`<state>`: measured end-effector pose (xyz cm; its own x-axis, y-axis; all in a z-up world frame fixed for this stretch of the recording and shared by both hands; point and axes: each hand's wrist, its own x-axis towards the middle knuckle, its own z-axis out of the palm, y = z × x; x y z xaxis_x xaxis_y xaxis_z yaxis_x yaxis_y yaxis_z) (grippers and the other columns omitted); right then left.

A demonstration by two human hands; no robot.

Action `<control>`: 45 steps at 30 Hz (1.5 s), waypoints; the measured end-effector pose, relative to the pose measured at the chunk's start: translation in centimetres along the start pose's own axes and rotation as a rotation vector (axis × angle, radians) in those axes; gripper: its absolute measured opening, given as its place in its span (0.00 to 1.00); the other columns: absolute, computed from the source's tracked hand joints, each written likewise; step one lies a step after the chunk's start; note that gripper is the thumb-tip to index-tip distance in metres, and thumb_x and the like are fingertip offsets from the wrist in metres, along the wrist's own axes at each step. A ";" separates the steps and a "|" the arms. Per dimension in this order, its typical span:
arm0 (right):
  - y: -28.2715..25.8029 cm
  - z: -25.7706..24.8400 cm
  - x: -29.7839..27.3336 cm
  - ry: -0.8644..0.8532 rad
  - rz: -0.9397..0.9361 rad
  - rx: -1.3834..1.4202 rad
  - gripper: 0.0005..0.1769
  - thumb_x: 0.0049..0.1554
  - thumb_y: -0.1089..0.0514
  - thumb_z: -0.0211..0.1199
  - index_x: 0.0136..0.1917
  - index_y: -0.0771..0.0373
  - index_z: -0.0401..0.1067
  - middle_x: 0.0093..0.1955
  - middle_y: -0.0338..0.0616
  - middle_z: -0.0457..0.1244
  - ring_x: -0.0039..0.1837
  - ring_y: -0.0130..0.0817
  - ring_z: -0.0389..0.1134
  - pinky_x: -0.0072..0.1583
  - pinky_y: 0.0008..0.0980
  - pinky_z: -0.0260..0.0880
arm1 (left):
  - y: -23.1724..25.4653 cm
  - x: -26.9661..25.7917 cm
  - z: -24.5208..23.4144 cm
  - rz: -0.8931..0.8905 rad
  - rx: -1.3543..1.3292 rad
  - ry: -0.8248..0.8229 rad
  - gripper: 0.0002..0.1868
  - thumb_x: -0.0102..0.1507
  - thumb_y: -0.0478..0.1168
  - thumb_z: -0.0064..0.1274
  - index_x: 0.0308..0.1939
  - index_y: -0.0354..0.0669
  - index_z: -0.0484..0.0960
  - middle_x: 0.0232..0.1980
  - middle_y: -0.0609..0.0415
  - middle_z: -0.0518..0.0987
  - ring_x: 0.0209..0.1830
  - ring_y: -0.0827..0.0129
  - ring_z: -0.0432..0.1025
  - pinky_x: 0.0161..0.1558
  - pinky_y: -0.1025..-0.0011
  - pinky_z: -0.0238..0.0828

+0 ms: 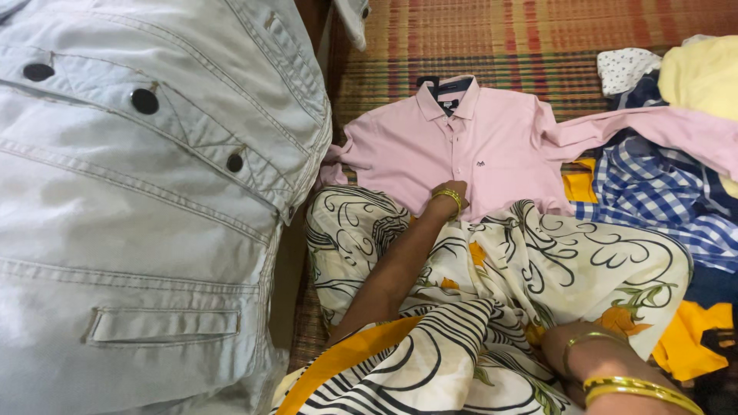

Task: The person buttons a pink shirt laid out on a mat, then smooths the fabric and places a hanger inside the collar. The person continues to button the shirt and folds the sleeves.

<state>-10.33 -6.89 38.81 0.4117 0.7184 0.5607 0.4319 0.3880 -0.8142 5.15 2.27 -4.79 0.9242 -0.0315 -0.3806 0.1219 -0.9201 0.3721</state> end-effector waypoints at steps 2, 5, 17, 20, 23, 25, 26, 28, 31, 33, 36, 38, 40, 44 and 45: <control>0.0 0.2 0.4 0.003 0.004 -0.006 0.04 0.60 0.65 0.65 0.50 0.68 0.74 0.46 0.47 0.70 0.45 0.33 0.73 0.49 0.33 0.79 | -0.1 0.0 0.0 0.010 0.005 0.015 0.17 0.60 0.45 0.58 0.52 0.46 0.84 0.53 0.45 0.84 0.54 0.54 0.79 0.53 0.58 0.77; 0.5 0.3 0.5 -0.005 0.002 -0.006 0.04 0.60 0.65 0.65 0.50 0.68 0.74 0.45 0.47 0.70 0.45 0.33 0.73 0.49 0.33 0.79 | -0.1 -0.1 -0.1 -0.009 -0.003 0.016 0.16 0.59 0.44 0.57 0.50 0.46 0.85 0.52 0.45 0.84 0.53 0.53 0.79 0.52 0.59 0.78; 3.0 0.7 1.2 0.011 -0.004 -0.017 0.04 0.61 0.65 0.65 0.49 0.67 0.74 0.44 0.47 0.70 0.43 0.34 0.73 0.48 0.33 0.79 | 0.1 -0.6 -0.7 0.005 -0.009 -0.004 0.15 0.60 0.44 0.58 0.49 0.43 0.86 0.51 0.43 0.84 0.52 0.53 0.80 0.50 0.58 0.78; 4.8 0.0 1.3 0.004 -0.004 -0.002 0.03 0.61 0.65 0.65 0.49 0.67 0.74 0.44 0.47 0.70 0.43 0.34 0.73 0.47 0.33 0.79 | -0.2 0.3 0.6 0.024 0.039 -0.035 0.14 0.60 0.39 0.57 0.50 0.42 0.86 0.52 0.42 0.84 0.52 0.52 0.80 0.49 0.56 0.79; 5.5 -0.7 0.7 0.015 0.012 0.000 0.03 0.61 0.65 0.65 0.49 0.67 0.74 0.44 0.47 0.70 0.42 0.34 0.73 0.47 0.33 0.80 | -0.5 1.4 1.8 0.036 0.045 -0.060 0.13 0.61 0.40 0.57 0.48 0.43 0.86 0.50 0.42 0.84 0.50 0.52 0.80 0.49 0.57 0.78; 9.0 -2.5 -0.9 0.089 0.081 0.005 0.03 0.61 0.65 0.65 0.49 0.67 0.74 0.44 0.47 0.70 0.42 0.34 0.73 0.47 0.33 0.80 | -1.1 1.7 3.4 0.035 0.024 -0.083 0.12 0.61 0.40 0.56 0.47 0.43 0.86 0.49 0.42 0.84 0.49 0.51 0.80 0.48 0.57 0.78; 11.7 -3.7 -1.7 0.134 0.118 0.009 0.03 0.61 0.65 0.65 0.49 0.67 0.74 0.44 0.47 0.70 0.42 0.34 0.73 0.46 0.33 0.80 | -1.4 1.8 4.2 0.037 0.014 -0.095 0.12 0.61 0.40 0.56 0.46 0.43 0.86 0.48 0.42 0.85 0.49 0.51 0.80 0.48 0.58 0.78; 18.6 -7.0 -3.0 0.270 0.234 -0.003 0.03 0.61 0.65 0.65 0.49 0.67 0.74 0.43 0.47 0.70 0.42 0.34 0.73 0.46 0.33 0.80 | -2.2 2.7 4.7 0.032 -0.016 -0.091 0.11 0.61 0.40 0.56 0.45 0.44 0.86 0.47 0.43 0.85 0.48 0.51 0.80 0.48 0.58 0.77; 30.8 -12.9 -4.6 0.496 0.432 -0.008 0.03 0.62 0.65 0.65 0.49 0.67 0.74 0.43 0.47 0.70 0.41 0.34 0.73 0.46 0.33 0.80 | -3.8 5.0 2.5 0.005 -0.133 0.058 0.09 0.61 0.40 0.55 0.44 0.44 0.86 0.46 0.43 0.85 0.46 0.50 0.80 0.47 0.59 0.77; 38.4 -15.7 -6.6 0.637 0.550 0.018 0.03 0.62 0.65 0.65 0.49 0.67 0.74 0.43 0.47 0.70 0.41 0.34 0.73 0.46 0.33 0.80 | -4.7 7.0 -0.7 -0.013 -0.294 0.284 0.09 0.61 0.40 0.55 0.42 0.45 0.86 0.44 0.43 0.85 0.45 0.50 0.80 0.47 0.59 0.76; 46.6 -16.8 -10.1 0.796 0.691 0.093 0.03 0.58 0.66 0.65 0.47 0.67 0.74 0.42 0.45 0.69 0.41 0.32 0.74 0.44 0.33 0.82 | -5.7 9.1 -3.9 -0.087 -0.664 0.614 0.07 0.60 0.39 0.54 0.41 0.46 0.85 0.42 0.45 0.86 0.43 0.51 0.81 0.45 0.61 0.77; 48.7 -16.6 -11.7 0.839 0.797 -0.059 0.04 0.57 0.66 0.63 0.48 0.67 0.74 0.41 0.45 0.69 0.40 0.33 0.72 0.42 0.34 0.78 | -6.4 10.0 -4.4 -0.050 -0.752 0.669 0.08 0.59 0.38 0.54 0.42 0.45 0.83 0.40 0.45 0.86 0.42 0.52 0.81 0.45 0.61 0.77; 49.8 -17.0 -12.6 0.779 0.754 -0.338 0.06 0.57 0.66 0.62 0.49 0.66 0.75 0.42 0.47 0.70 0.41 0.35 0.72 0.44 0.34 0.76 | -6.4 10.8 -4.4 -0.036 -0.762 0.685 0.08 0.59 0.37 0.54 0.42 0.45 0.83 0.40 0.44 0.86 0.42 0.52 0.81 0.45 0.60 0.78; 48.5 -16.3 -12.1 0.595 0.667 -0.731 0.10 0.55 0.61 0.67 0.49 0.67 0.74 0.42 0.51 0.70 0.44 0.42 0.73 0.48 0.38 0.73 | -5.8 10.8 -4.6 -0.050 -0.529 0.645 0.07 0.60 0.36 0.54 0.42 0.46 0.82 0.44 0.45 0.84 0.46 0.50 0.79 0.48 0.58 0.76; 47.7 -15.6 -11.4 0.598 0.721 -0.736 0.13 0.53 0.59 0.69 0.49 0.67 0.72 0.41 0.52 0.69 0.43 0.44 0.72 0.48 0.40 0.72 | -5.4 10.4 -5.0 -0.047 -0.448 0.634 0.08 0.60 0.36 0.55 0.42 0.47 0.82 0.45 0.45 0.84 0.47 0.50 0.78 0.49 0.57 0.75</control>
<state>18.11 -5.62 -4.07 0.9730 0.1762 0.1490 0.2236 -0.5601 -0.7977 15.88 8.86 -6.51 0.9283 0.3573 0.1027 0.1759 -0.6654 0.7255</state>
